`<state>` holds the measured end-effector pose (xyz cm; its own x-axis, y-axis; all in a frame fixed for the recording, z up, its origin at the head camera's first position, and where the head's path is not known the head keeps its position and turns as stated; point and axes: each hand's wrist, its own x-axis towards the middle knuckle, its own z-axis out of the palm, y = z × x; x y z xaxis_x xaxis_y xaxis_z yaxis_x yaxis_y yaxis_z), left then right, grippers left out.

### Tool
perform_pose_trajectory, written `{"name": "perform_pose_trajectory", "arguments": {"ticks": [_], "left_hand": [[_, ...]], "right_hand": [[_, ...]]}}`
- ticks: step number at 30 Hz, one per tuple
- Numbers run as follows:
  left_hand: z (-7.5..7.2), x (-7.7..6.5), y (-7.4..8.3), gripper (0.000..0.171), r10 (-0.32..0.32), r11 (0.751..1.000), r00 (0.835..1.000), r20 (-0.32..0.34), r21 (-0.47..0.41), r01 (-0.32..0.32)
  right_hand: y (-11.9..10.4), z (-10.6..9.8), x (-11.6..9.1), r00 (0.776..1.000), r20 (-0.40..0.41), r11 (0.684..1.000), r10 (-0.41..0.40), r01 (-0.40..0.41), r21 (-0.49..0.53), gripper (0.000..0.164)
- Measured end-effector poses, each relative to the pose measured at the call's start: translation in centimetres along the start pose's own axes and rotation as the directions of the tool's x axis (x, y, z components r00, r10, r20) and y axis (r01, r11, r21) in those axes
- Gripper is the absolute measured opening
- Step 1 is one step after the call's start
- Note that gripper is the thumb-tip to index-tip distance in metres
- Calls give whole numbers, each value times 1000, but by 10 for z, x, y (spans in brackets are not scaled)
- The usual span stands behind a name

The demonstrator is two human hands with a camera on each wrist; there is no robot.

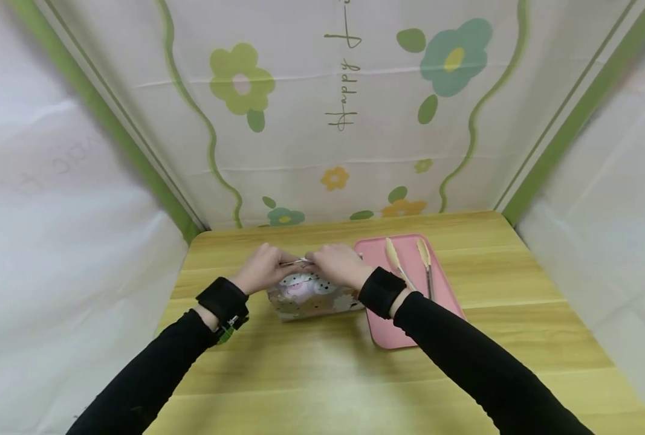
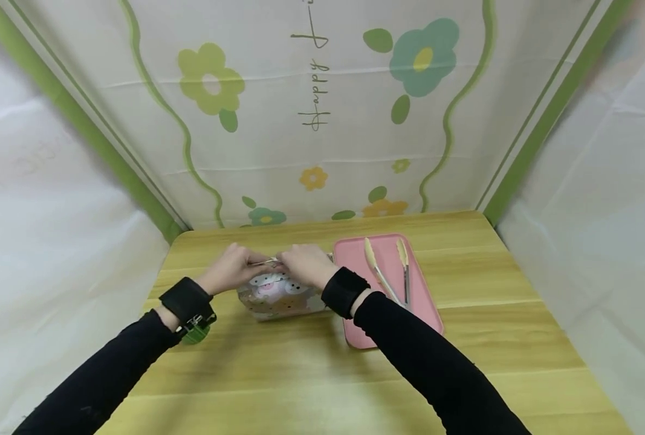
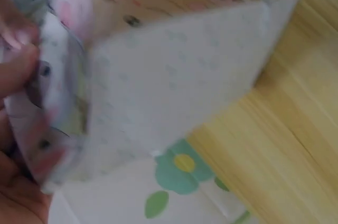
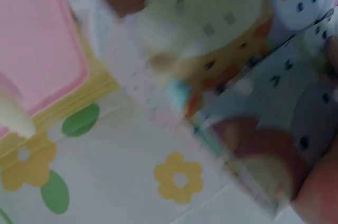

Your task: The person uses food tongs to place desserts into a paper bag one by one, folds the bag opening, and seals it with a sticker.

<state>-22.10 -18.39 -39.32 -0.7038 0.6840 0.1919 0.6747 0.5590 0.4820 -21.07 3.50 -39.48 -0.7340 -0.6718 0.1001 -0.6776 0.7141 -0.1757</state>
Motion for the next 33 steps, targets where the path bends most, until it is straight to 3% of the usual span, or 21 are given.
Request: {"name": "perform_pose_trajectory", "arguments": {"ticks": [3, 8, 13, 19, 23, 27, 33], "left_hand": [[1, -2, -6, 11, 16, 999, 1000, -26, -35, -16], [-4, -24, -25, 25, 19, 996, 998, -58, -87, -24], [-7, -34, -37, 30, 13, 993, 997, -79, -113, -22], [-8, -28, -40, 17, 42, 995, 996, -78, -89, -49], [-13, -22, -36, 14, 30, 997, 998, -59, -67, -33], [-15, -13, -21, 13, -12, 999, 999, -31, -36, 11], [0, 13, 8, 15, -51, 999, 999, -1, 6, 51]], "right_hand": [[16, -5, -9, 1000, 26, 997, 4, -6, 78, 16], [51, -17, -33, 998, 64, 977, 19, -32, 211, 22], [71, -22, -50, 997, 63, 975, 38, -51, 217, 19], [72, -21, -53, 998, 47, 975, 52, -61, 216, 17], [72, -19, -53, 998, 30, 976, 49, -54, 211, 19], [67, -19, -53, 998, 7, 981, 68, -68, 180, 19], [48, -13, -41, 998, 0, 989, 66, -65, 130, 12]]}}
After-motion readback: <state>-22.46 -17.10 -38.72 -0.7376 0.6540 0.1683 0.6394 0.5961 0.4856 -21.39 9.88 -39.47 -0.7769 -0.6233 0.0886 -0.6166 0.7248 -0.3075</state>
